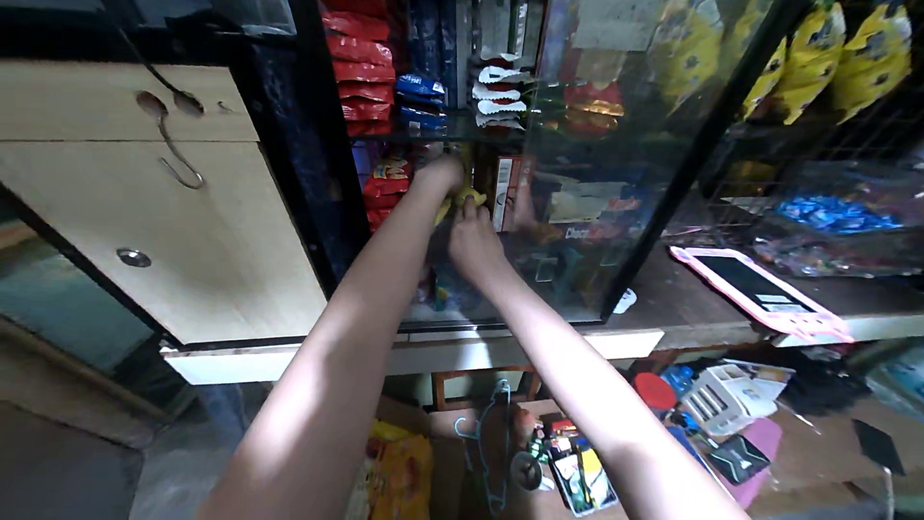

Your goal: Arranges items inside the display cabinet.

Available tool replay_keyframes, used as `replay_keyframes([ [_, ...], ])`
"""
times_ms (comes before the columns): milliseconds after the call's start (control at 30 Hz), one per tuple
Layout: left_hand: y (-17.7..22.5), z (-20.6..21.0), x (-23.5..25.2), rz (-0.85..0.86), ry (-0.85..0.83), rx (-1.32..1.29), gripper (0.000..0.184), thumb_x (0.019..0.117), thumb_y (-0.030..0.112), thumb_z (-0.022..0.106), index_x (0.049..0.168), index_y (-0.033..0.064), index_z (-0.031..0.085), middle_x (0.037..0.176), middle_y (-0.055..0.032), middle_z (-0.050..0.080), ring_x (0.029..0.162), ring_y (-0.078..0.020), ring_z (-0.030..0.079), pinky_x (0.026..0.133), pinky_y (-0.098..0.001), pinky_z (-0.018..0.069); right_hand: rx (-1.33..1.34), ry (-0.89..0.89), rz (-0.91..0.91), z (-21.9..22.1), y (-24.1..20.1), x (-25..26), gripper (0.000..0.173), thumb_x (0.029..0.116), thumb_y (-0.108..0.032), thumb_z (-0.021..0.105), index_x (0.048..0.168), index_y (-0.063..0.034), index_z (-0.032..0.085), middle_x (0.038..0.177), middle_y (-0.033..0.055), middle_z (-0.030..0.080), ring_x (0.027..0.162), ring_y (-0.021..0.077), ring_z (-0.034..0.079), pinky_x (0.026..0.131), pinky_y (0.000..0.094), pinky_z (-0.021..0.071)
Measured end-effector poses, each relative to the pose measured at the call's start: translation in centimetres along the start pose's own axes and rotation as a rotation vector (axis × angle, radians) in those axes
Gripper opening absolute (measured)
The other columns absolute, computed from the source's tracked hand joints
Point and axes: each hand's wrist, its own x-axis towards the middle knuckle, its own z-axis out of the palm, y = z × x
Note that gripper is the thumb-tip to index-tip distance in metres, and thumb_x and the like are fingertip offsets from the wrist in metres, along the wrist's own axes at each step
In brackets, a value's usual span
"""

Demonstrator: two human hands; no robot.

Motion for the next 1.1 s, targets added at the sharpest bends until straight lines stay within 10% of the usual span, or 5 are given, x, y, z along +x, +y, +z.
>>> replay_keyframes([
  [467, 0.5, 0.0, -1.4, -0.064, -0.047, -0.146, 0.036, 0.1018, 0.015, 0.055, 0.123, -0.0139, 0.059, 0.132, -0.0348, 0.056, 0.127, -0.0481, 0.053, 0.101, -0.0683, 0.0406, 0.089, 0.048, 0.005, -0.8, -1.1, -2.5, 0.038, 0.0970, 0.001, 0.062, 0.132, 0.0125, 0.055, 0.151, 0.0297, 0.037, 0.128, 0.0415, 0.053, 0.092, 0.0445, 0.0566],
  [633, -0.1, -0.1, -0.4, 0.006, -0.067, -0.129, 0.037, 0.1043, 0.018, 0.054, 0.123, -0.0128, 0.060, 0.129, -0.0338, 0.058, 0.125, -0.0470, 0.055, 0.101, -0.0671, 0.0403, 0.085, 0.085, -0.008, -0.2, -0.2, -1.9, 0.025, 0.0983, 0.004, 0.056, 0.120, 0.0142, 0.062, 0.133, 0.0307, 0.056, 0.127, 0.0427, 0.056, 0.099, 0.0493, 0.0518],
  [967, 0.8, 0.0, -3.3, -0.095, -0.032, -0.121, 0.036, 0.1043, 0.013, 0.051, 0.128, -0.0141, 0.056, 0.137, -0.0344, 0.053, 0.131, -0.0479, 0.051, 0.103, -0.0662, 0.0413, 0.128, 0.061, 0.006, -0.8, -0.2, -1.9, 0.020, 0.0948, 0.004, 0.061, 0.111, 0.0143, 0.065, 0.134, 0.0297, 0.054, 0.126, 0.0424, 0.056, 0.100, 0.0494, 0.0514],
  [1100, 0.8, 0.2, -4.2, -0.102, -0.052, -0.096, 0.040, 0.0997, 0.014, 0.059, 0.129, -0.0134, 0.055, 0.137, -0.0346, 0.052, 0.130, -0.0483, 0.051, 0.101, -0.0673, 0.0419, 0.148, 0.107, -0.041, -1.0, -0.1, -2.8, 0.031, 0.0955, 0.004, 0.061, 0.125, 0.0117, 0.061, 0.136, 0.0300, 0.053, 0.126, 0.0432, 0.055, 0.097, 0.0491, 0.0533],
])
